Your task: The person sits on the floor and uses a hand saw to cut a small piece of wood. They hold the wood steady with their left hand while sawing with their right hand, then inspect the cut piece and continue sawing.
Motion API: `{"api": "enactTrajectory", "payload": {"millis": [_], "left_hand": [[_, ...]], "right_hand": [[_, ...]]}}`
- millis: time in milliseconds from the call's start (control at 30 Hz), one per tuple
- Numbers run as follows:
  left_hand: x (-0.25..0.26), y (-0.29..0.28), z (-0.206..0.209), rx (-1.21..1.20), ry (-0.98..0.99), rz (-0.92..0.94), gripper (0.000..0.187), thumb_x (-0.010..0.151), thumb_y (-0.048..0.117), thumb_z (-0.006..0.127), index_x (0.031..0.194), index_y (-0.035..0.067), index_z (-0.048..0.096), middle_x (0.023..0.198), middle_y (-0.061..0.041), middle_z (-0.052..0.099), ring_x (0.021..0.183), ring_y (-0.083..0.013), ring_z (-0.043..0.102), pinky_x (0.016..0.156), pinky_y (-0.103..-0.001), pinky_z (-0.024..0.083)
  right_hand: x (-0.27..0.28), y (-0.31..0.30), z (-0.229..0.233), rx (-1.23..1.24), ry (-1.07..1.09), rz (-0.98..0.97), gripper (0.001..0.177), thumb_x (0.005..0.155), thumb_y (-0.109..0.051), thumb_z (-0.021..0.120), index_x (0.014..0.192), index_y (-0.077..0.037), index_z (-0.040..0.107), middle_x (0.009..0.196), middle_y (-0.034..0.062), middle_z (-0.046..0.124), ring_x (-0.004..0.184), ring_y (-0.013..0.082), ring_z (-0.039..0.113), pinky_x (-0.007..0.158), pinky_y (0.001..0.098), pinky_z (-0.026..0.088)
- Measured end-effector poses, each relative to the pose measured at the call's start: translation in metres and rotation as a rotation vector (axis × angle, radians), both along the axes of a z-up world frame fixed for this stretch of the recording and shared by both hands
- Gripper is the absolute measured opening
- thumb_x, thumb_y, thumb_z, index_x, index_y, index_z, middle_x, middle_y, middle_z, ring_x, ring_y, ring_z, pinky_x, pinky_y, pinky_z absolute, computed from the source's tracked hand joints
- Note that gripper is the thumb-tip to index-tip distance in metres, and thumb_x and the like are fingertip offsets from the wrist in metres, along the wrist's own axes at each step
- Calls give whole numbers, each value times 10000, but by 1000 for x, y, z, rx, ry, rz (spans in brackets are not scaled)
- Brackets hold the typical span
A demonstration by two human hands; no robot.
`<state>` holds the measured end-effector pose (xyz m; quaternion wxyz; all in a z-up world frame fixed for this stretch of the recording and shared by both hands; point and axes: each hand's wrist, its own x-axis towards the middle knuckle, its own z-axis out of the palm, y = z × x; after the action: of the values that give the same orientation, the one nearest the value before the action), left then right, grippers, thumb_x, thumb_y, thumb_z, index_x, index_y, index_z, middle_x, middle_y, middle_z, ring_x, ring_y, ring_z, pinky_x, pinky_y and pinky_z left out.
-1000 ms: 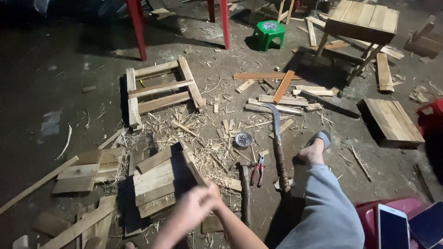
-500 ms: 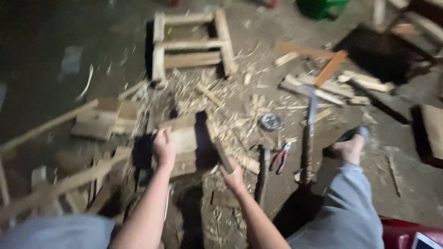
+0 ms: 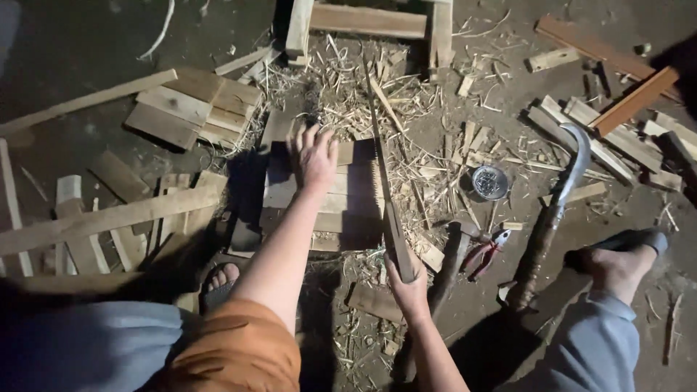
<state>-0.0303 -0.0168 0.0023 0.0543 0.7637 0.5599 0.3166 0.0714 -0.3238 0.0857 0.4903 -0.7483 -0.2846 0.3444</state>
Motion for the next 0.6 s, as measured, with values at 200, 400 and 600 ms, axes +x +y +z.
{"api": "enactTrajectory", "payload": {"millis": [200, 400, 600], "left_hand": [[38, 29, -45, -198, 19, -4, 344, 988, 525, 492, 1223, 367, 688, 1507, -25, 556, 1522, -325, 273, 1250, -597, -22], [40, 23, -27, -245, 171, 101, 470, 1016, 501, 400, 1046, 251, 797, 1162, -36, 748, 1284, -319, 561, 1226, -571, 117], [41, 20, 5, -454, 273, 113, 614, 1035, 502, 298, 869, 219, 817, 945, -49, 777, 1017, -275, 642, 1155, -493, 234]], "right_hand": [[3, 6, 10, -17, -45, 191, 87, 920, -194, 711, 906, -136, 648, 722, -36, 605, 599, 71, 569, 497, 218, 534], [6, 13, 24, -7, -145, 276, 123, 943, -251, 665, 877, -147, 657, 694, -42, 630, 539, 66, 561, 468, 221, 540], [17, -9, 32, -119, -246, 287, 186, 968, -312, 600, 900, -142, 633, 713, -34, 643, 506, 68, 553, 425, 230, 540]]}}
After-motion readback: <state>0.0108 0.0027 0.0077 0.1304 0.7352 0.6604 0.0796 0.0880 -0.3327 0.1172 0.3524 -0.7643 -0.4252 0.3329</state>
